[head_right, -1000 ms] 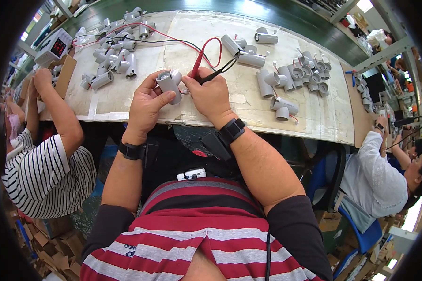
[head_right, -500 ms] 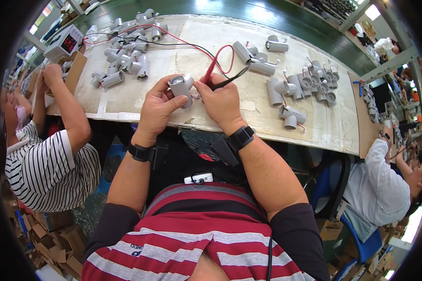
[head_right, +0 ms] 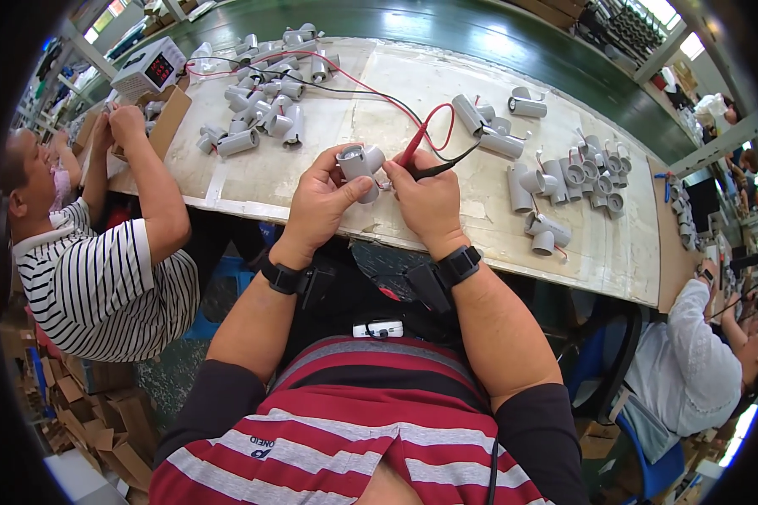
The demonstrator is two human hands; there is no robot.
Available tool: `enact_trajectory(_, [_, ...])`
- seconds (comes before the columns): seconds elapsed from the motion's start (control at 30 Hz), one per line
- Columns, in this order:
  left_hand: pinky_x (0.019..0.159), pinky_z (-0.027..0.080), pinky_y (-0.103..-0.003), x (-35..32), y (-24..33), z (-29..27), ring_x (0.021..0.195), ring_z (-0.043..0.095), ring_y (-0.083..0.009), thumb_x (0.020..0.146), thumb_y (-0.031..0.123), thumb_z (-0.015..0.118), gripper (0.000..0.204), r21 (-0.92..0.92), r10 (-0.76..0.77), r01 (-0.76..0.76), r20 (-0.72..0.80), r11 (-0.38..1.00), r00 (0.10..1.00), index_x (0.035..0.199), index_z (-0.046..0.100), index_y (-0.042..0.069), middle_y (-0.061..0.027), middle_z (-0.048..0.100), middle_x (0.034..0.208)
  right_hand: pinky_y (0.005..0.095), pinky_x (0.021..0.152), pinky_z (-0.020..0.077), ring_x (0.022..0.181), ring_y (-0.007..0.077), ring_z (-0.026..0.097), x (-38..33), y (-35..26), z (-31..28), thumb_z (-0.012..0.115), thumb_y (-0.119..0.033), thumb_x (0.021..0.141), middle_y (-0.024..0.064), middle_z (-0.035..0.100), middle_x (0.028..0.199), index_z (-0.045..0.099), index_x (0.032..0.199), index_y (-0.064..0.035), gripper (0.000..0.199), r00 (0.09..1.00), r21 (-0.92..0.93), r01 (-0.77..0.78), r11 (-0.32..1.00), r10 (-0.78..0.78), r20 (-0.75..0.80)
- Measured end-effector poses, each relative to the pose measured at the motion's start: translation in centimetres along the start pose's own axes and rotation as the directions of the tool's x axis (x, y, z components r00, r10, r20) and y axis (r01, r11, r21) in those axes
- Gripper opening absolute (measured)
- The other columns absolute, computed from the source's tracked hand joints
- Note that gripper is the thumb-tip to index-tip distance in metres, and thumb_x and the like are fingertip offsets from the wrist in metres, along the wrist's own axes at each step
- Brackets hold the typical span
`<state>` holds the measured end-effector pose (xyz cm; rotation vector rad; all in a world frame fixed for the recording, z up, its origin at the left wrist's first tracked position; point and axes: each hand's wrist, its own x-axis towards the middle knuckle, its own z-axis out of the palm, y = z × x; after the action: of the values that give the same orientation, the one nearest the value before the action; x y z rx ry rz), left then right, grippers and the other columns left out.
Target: The person tests electrical components by touching a probe to the internal parts of plastic T-joints, repeating this process for several units. They then clear the workspace by pushing the tested housings into a pile.
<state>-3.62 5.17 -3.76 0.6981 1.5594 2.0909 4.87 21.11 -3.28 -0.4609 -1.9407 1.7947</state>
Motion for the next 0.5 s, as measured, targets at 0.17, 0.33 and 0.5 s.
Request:
enact_trajectory(0.17, [0.08, 0.058, -0.028, 0.8, 0.7, -0.6, 0.091, 0.067, -0.0127, 0.091, 0.007, 0.081, 0.044, 0.123, 0.054, -0.043, -0.082, 0.991, 0.995, 0.13, 0.063, 0.002, -0.0049, 0.069, 0.107, 0.0231, 0.059, 0.0504, 0.067, 0.0084, 0.063, -0.4, -1.9, 0.0, 0.075, -0.013, 0.097, 0.0029, 0.071, 0.082, 0.073, 0.099, -0.0018, 0.011, 0.998, 0.068, -0.042, 0.997, 0.045, -0.038])
enact_trajectory(0.33, [0.07, 0.051, -0.028, 7.3, 6.1, -9.0, 0.082, 0.065, -0.0111, 0.092, 0.016, 0.078, 0.02, 0.482, 0.329, -0.152, -0.308, 0.863, 0.892, 0.106, 0.072, 0.002, -0.0026, 0.072, 0.09, 0.0236, 0.059, 0.0508, 0.067, 0.0089, 0.064, 1.8, -5.7, -4.5, 0.076, -0.013, 0.095, 0.0033, 0.072, 0.081, 0.074, 0.098, -0.0011, 0.012, 0.985, 0.082, 0.148, 0.986, -0.139, -0.105])
enact_trajectory(0.5, [0.085, 0.055, -0.042, 14.9, 8.6, -21.0, 0.094, 0.073, -0.0302, 0.09, 0.033, 0.079, 0.04, 0.841, 0.457, 0.17, -0.436, 0.514, 0.775, 0.109, 0.072, -0.001, -0.0192, 0.076, 0.105, 0.0241, 0.058, 0.0499, 0.064, 0.0083, 0.062, 5.1, -10.7, -10.4, 0.076, -0.017, 0.095, 0.0022, 0.071, 0.079, 0.074, 0.098, -0.0003, 0.017, 0.979, -0.421, 0.199, 0.885, -0.2, 0.042])
